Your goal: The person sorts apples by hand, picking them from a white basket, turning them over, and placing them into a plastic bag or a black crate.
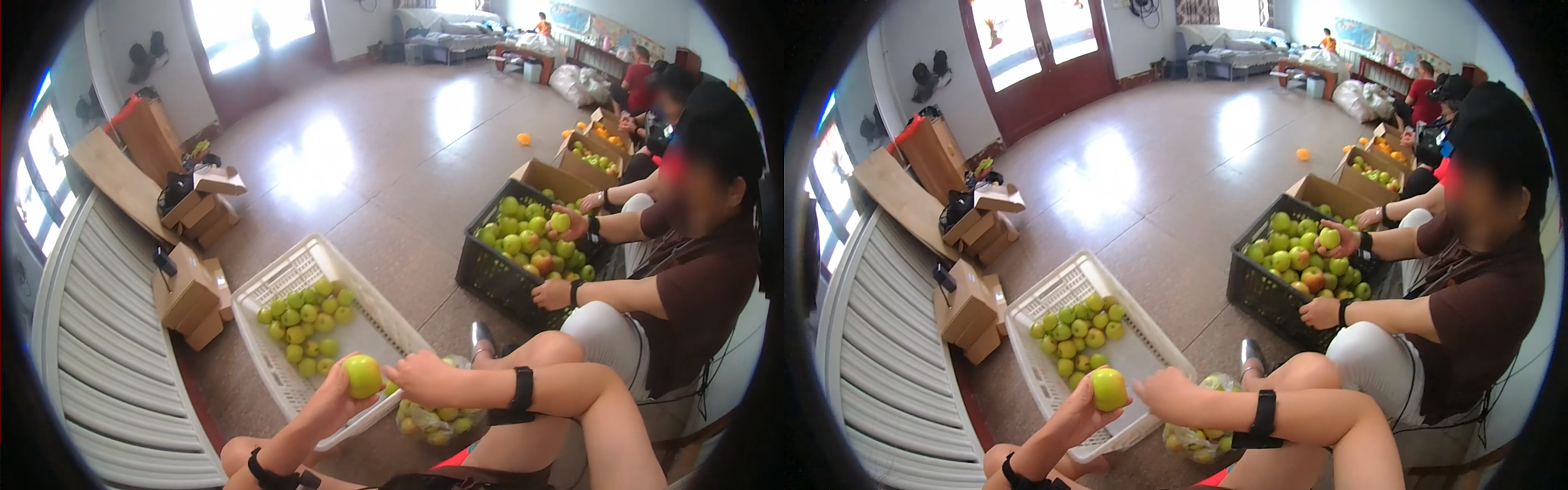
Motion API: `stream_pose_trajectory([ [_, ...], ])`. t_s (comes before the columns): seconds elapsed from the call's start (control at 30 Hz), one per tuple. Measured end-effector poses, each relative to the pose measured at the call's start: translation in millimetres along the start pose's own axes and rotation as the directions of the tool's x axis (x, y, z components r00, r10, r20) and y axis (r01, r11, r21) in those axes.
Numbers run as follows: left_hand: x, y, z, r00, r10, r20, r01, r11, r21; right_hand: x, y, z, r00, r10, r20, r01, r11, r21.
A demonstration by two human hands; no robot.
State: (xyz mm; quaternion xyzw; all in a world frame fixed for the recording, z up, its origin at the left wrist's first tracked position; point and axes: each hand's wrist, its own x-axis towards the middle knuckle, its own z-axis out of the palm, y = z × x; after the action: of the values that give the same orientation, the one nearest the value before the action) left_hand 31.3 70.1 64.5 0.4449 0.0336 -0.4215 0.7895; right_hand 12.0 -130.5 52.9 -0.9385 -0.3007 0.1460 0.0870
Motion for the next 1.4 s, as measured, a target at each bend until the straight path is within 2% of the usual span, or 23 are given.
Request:
stream_pose_trajectory([
  [0.13,-1,-1,-2,0.991,0.085,0.103,-0.082,0.996,-0.039,-11,-8,-11,0.978,0.005,-0.21,0.063,0.947,0.316],
  [0.23,-3,0,-5,0.977,0.143,0.156,-0.138,0.99,-0.039,-8,-10,-6,0.939,0.063,-0.339,0.107,0.881,0.46],
  [0.33,-2,-2,-8,0.981,0.117,0.153,-0.119,0.993,0.005,-10,-12,-27,0.933,0.091,-0.347,0.137,0.803,0.58],
  [0.43,1,-11,-13,0.982,0.103,0.157,-0.118,0.989,0.093,-5,-6,-18,0.932,0.019,-0.363,0.18,0.843,0.507],
  [0.53,1,-19,-15,0.99,0.053,0.129,-0.09,0.949,0.303,-2,-10,-6,0.93,-0.076,-0.359,0.257,0.833,0.489],
  [0.63,-3,-26,-14,0.994,0.011,0.105,-0.053,0.912,0.407,-4,-20,-3,0.967,-0.11,-0.228,0.211,0.846,0.489],
  [0.73,-1,-34,-20,0.99,0.034,0.138,-0.091,0.896,0.435,-3,-21,6,0.962,-0.084,-0.26,0.209,0.84,0.501],
  [0.83,-7,-28,-18,0.994,0.063,0.084,-0.086,0.95,0.301,-3,-12,-6,0.95,0.064,-0.306,0.125,0.819,0.559],
  [0.9,-10,-21,-23,0.996,0.079,0.028,-0.084,0.944,0.319,5,13,-11,0.883,0.189,-0.429,0.148,0.756,0.638],
  [0.97,-11,-18,-29,0.993,0.111,-0.045,-0.089,0.934,0.346,9,43,-23,0.828,0.402,-0.392,0.149,0.515,0.844],
  [1.03,-15,-13,-31,0.989,0.11,-0.095,-0.074,0.943,0.325,-1,72,-54,0.819,0.542,-0.19,0.117,0.165,0.979],
  [1.07,-17,-12,-31,0.986,0.112,-0.122,-0.068,0.946,0.316,-11,87,-74,0.854,0.48,-0.201,0.174,0.101,0.98],
  [1.1,-17,-11,-31,0.986,0.101,-0.131,-0.059,0.955,0.29,-12,112,-80,0.834,0.536,-0.127,0.154,-0.006,0.988],
  [1.17,-19,-9,-27,0.985,0.07,-0.157,-0.025,0.962,0.272,-28,160,-93,0.81,0.58,-0.081,0.242,-0.206,0.948],
  [1.23,-20,-9,-28,0.985,0.039,-0.168,0.004,0.969,0.248,-38,214,-96,0.666,0.738,-0.114,0.373,-0.197,0.907],
  [1.3,-20,-11,-30,0.986,0.007,-0.164,0.03,0.975,0.22,-59,279,-92,0.534,0.841,-0.092,0.19,-0.013,0.982],
  [1.33,-20,-11,-30,0.985,-0.006,-0.173,0.042,0.978,0.203,-68,296,-89,0.449,0.884,-0.128,0.159,0.062,0.985],
  [1.4,-21,-9,-30,0.982,-0.034,-0.188,0.067,0.983,0.171,-87,328,-74,0.349,0.935,-0.067,-0.011,0.075,0.997],
])
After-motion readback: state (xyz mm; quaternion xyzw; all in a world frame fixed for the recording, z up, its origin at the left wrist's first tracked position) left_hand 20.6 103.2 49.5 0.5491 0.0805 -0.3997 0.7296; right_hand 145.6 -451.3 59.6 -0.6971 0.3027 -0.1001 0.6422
